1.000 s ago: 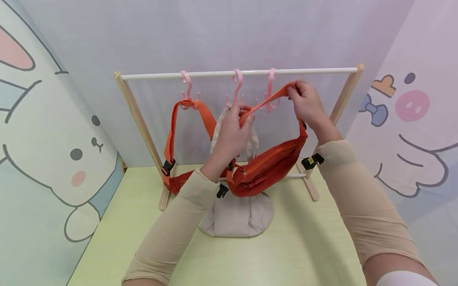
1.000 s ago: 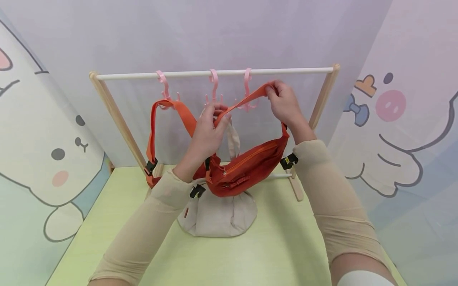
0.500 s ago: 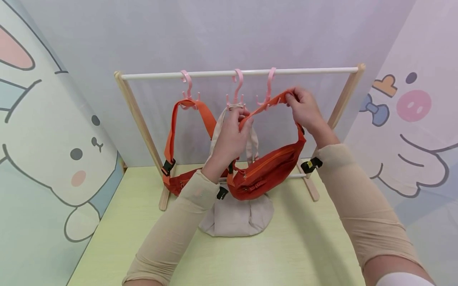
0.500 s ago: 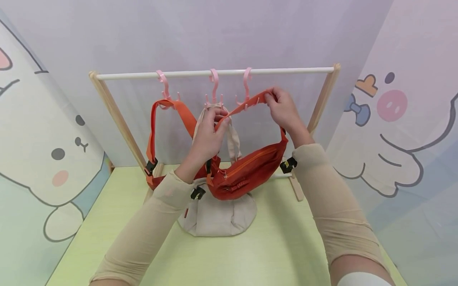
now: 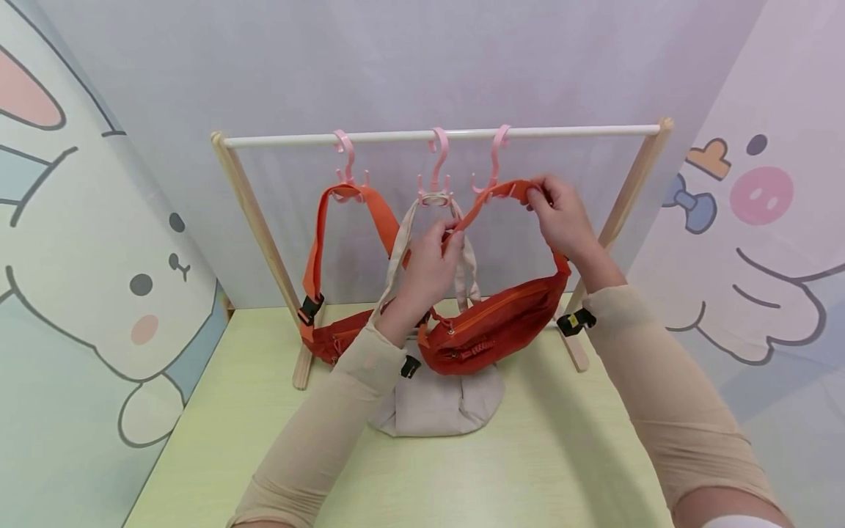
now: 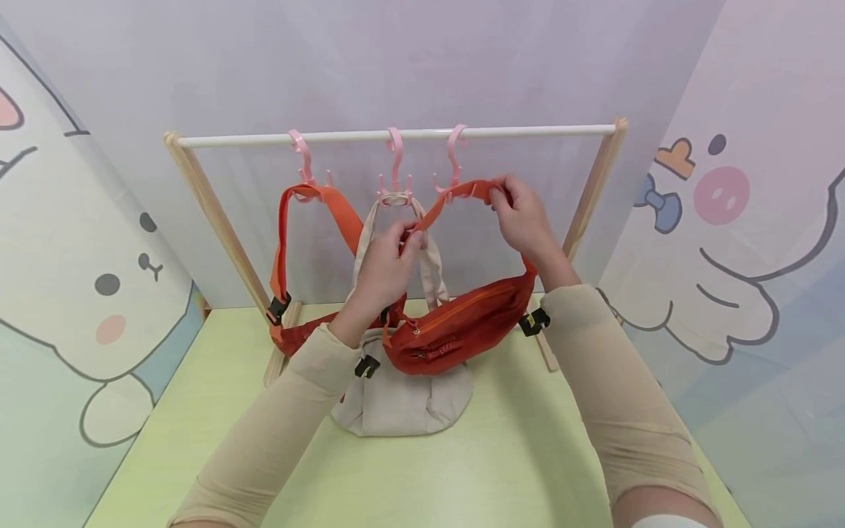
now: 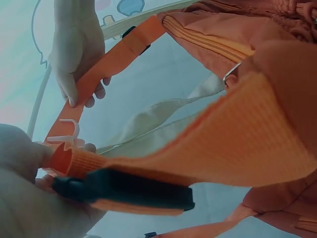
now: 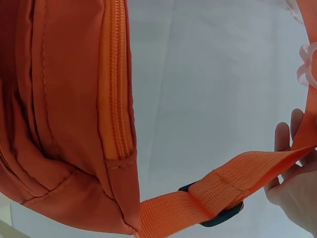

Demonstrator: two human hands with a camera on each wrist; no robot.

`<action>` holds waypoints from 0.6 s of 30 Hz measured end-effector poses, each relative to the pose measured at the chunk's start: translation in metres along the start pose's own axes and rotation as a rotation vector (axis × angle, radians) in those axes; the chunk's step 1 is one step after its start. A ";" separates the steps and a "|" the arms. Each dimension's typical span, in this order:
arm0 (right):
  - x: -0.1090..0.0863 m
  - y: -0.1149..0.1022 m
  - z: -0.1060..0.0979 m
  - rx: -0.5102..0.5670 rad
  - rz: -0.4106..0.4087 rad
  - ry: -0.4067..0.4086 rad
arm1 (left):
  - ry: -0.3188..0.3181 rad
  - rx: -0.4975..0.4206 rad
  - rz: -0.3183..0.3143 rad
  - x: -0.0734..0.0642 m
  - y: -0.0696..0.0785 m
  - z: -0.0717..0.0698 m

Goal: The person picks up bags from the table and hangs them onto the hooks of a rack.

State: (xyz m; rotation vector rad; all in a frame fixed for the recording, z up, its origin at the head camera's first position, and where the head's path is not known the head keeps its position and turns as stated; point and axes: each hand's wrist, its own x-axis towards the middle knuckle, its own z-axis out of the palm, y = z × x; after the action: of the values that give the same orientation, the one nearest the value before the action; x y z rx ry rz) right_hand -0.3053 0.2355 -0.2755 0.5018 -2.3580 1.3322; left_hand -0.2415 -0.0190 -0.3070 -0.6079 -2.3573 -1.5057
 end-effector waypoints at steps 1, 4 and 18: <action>-0.002 0.001 0.001 -0.004 -0.006 0.002 | -0.003 0.001 -0.001 -0.001 -0.002 0.000; -0.006 0.006 0.004 -0.018 -0.011 0.003 | -0.012 -0.003 -0.012 -0.004 -0.006 0.001; -0.022 0.023 0.009 -0.057 0.020 0.001 | -0.024 0.006 -0.103 -0.022 -0.021 0.005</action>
State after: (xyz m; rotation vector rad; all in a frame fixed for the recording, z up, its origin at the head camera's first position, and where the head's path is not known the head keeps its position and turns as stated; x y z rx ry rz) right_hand -0.2987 0.2415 -0.3080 0.4624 -2.3983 1.2699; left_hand -0.2322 -0.0264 -0.3360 -0.5134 -2.4448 -1.5411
